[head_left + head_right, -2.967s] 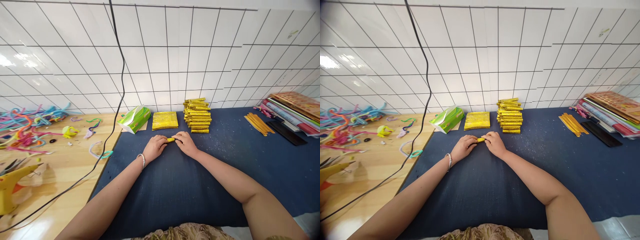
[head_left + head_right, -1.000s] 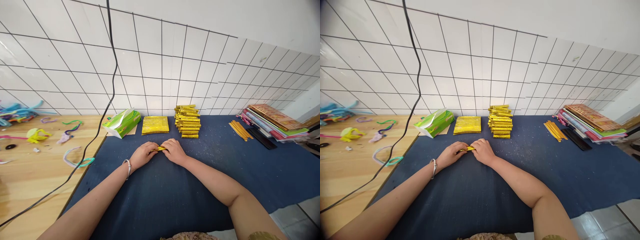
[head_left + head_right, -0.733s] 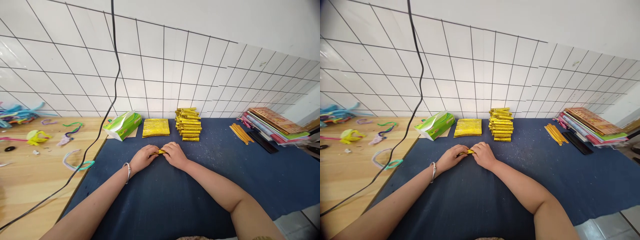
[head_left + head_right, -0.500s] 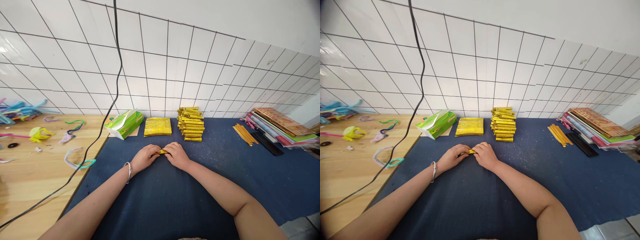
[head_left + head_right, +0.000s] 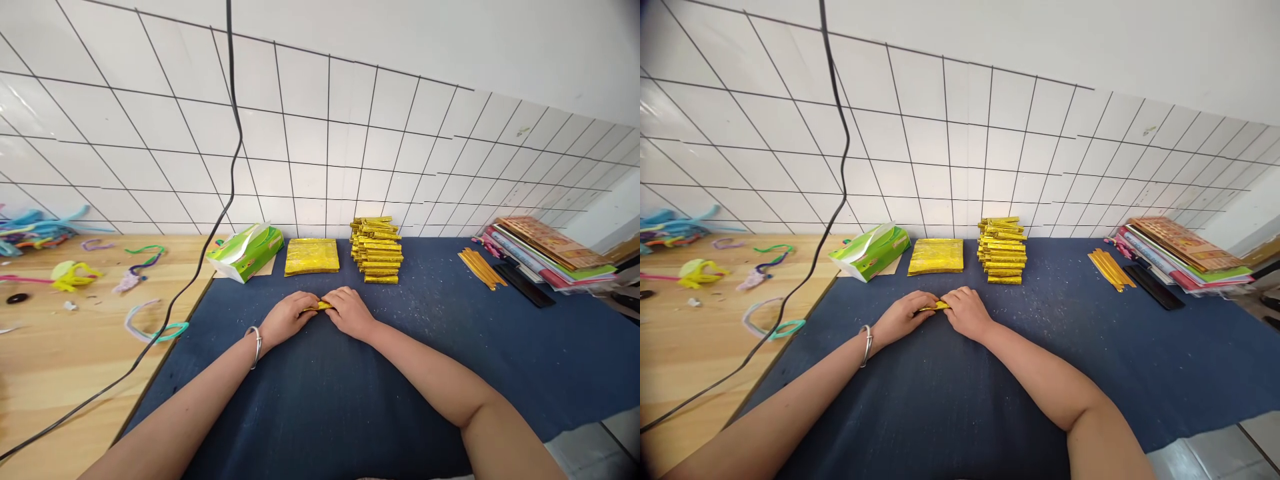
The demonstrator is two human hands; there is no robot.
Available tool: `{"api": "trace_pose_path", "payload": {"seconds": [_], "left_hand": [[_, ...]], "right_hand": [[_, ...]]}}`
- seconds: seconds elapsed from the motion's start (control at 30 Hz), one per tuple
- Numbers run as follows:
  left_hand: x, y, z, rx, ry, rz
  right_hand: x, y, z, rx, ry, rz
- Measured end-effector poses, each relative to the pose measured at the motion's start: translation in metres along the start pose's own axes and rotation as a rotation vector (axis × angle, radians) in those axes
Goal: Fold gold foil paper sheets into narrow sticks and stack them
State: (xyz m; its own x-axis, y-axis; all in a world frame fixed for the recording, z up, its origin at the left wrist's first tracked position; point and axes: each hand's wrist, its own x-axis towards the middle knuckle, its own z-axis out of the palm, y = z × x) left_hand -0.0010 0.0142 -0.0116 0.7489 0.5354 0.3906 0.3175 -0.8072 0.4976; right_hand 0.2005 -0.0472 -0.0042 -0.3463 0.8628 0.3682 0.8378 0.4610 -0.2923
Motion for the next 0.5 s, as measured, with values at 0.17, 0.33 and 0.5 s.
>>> {"api": "trace_pose_path", "payload": {"seconds": [0.17, 0.33, 0.5], "left_hand": [[-0.002, 0.001, 0.002, -0.059, -0.005, 0.010], [-0.003, 0.003, -0.001, -0.155, 0.088, -0.053], [-0.003, -0.004, -0.006, -0.150, 0.208, -0.198]], "right_hand": [[-0.001, -0.002, -0.001, -0.023, -0.007, -0.011], [-0.001, 0.007, -0.002, -0.060, -0.005, -0.025], [0.005, 0.032, -0.023, -0.052, 0.096, 0.050]]}}
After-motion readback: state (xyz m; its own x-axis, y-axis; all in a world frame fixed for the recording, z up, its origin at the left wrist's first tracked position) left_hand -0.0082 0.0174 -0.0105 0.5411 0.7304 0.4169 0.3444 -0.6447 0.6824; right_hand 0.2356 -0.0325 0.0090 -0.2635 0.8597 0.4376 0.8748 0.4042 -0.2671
